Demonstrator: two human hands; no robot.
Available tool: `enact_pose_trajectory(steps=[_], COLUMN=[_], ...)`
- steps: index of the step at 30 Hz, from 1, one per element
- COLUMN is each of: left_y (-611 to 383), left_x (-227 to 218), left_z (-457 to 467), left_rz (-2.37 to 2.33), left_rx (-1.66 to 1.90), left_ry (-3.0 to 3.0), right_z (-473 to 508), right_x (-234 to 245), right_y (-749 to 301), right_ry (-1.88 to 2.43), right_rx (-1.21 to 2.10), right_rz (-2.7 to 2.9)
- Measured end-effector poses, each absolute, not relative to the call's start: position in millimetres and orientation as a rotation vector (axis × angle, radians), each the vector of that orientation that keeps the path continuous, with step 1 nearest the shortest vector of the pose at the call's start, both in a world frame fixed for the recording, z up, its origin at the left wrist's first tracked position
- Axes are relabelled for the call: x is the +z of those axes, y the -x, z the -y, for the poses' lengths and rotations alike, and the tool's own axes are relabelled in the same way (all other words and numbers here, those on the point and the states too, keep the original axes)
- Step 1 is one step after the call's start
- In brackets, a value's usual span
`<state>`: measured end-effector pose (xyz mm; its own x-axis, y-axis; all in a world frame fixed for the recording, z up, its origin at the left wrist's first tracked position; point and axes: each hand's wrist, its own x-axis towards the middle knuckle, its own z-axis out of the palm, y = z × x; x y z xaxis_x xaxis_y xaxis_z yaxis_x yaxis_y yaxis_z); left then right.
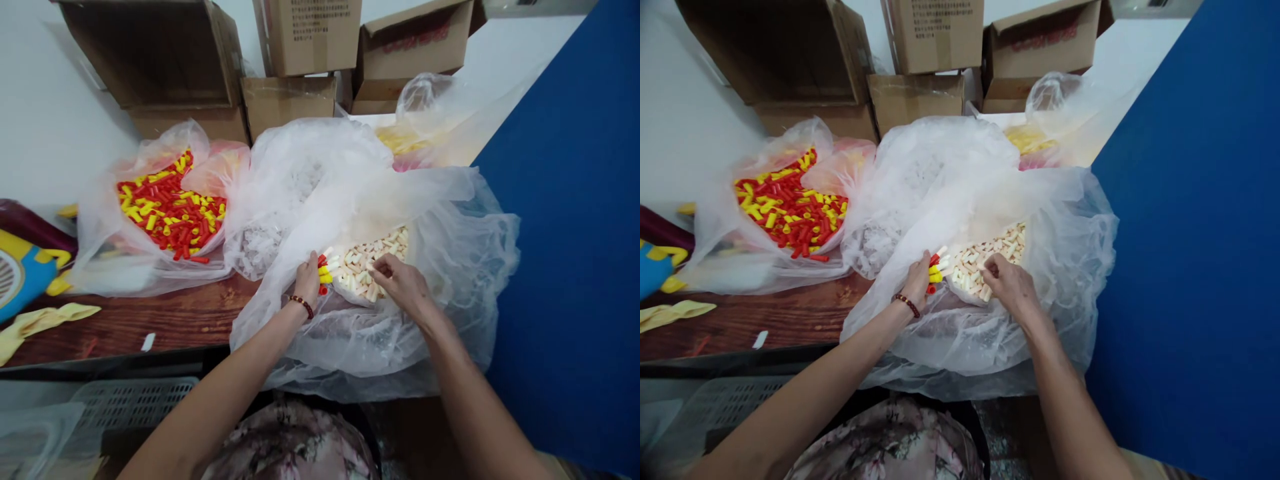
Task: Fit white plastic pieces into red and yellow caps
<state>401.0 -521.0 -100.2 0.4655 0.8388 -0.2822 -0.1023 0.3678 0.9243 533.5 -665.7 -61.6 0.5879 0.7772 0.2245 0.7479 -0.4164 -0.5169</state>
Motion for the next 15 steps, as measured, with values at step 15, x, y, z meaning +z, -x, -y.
enact_pose_trajectory(steps=[15], left_y=[-402.2], left_x=[-109.0], left_z=[518.2], left_rz=[-0.856], left_rx=[0.779], left_ry=[-1.121], right_z=[645.6], right_x=[-82.0], right_y=[-469.1], right_ry=[1.634], right_rx=[0.228], right_rz=[1.277])
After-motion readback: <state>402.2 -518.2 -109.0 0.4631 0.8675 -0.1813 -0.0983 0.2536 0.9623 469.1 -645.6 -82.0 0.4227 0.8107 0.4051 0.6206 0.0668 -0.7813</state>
